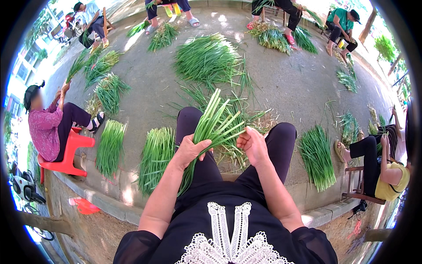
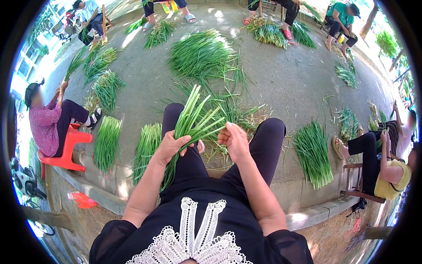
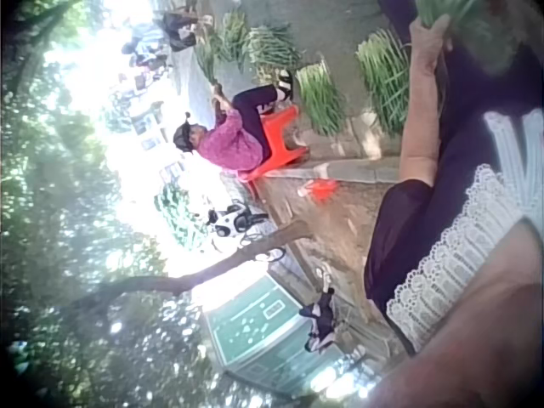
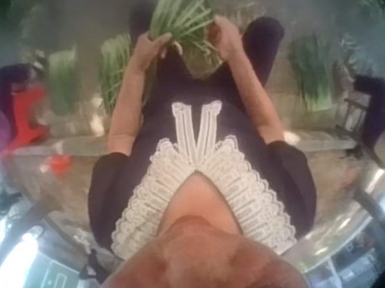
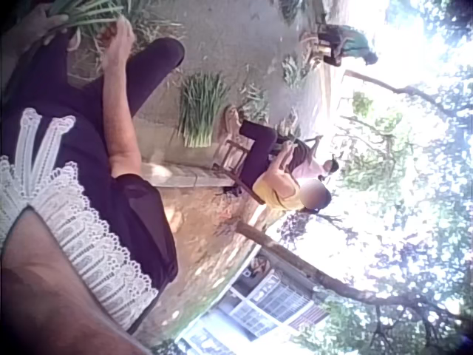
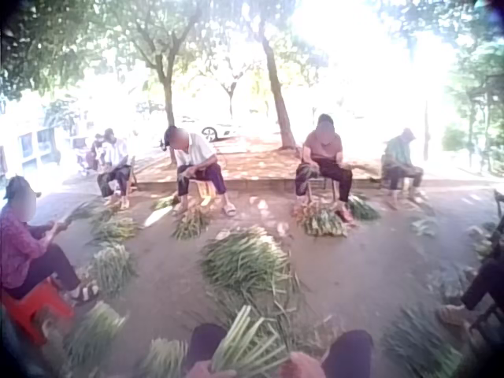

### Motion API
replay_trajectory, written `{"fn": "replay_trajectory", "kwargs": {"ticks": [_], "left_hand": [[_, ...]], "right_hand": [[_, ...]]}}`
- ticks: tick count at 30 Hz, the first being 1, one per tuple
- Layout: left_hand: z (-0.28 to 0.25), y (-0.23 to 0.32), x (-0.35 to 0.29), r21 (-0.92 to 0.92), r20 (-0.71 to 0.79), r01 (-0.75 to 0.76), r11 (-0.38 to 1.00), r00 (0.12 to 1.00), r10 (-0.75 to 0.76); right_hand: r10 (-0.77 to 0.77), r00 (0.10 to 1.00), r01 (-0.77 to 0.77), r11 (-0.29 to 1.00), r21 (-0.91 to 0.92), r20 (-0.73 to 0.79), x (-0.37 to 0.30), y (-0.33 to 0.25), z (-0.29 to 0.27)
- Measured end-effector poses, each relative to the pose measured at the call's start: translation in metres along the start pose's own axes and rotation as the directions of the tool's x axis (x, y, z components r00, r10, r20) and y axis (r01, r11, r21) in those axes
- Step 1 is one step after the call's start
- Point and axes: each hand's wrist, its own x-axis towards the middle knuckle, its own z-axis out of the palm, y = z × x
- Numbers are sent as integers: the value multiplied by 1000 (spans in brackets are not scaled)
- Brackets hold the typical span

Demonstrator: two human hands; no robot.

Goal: The person strips individual leaves or outer layers from a bunch of green stalks and gathers the processed stalks into a bundle held in one hand.

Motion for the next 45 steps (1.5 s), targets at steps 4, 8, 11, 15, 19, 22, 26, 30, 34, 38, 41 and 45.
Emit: {"fn": "replay_trajectory", "kwargs": {"ticks": [4,8,11,15,19,22,26,30,34,38,41,45], "left_hand": [[-1,0,0,-2,9,5,1000,1000,-5],[-1,0,0,-18,7,6,1000,1000,-6],[-2,-1,0,-10,-1,4,1000,1000,-4],[-1,0,0,-8,0,6,1000,1000,-6],[-1,-1,1,-11,5,9,1000,1000,-9],[-1,-1,1,-14,9,11,1000,1000,-11],[0,0,0,5,15,8,1000,1000,-8],[1,-2,1,64,25,31,997,999,-33],[0,-7,3,52,38,26,998,999,-28],[0,-3,1,51,34,19,999,999,-20],[0,-2,0,50,32,28,998,999,-29],[1,-2,0,47,43,24,999,999,-26]], "right_hand": [[8,1000,-8,1000,-3,-11,0,-1,4],[2,1000,-2,1000,25,-20,2,1,1],[-12,998,14,1000,24,-68,0,0,6],[-19,995,22,999,24,-99,1,-1,6],[17,998,-14,999,46,-55,3,-1,4],[30,998,-28,999,37,-59,2,0,9],[-148,975,110,969,-219,-165,8,-1,11],[-272,958,180,820,-543,-92,19,-24,18],[-172,980,192,727,-659,95,25,-40,17],[-100,971,232,638,-734,219,24,-55,14],[-58,949,281,601,-749,309,22,-64,8],[-8,929,304,586,-751,370,20,-72,1]]}}
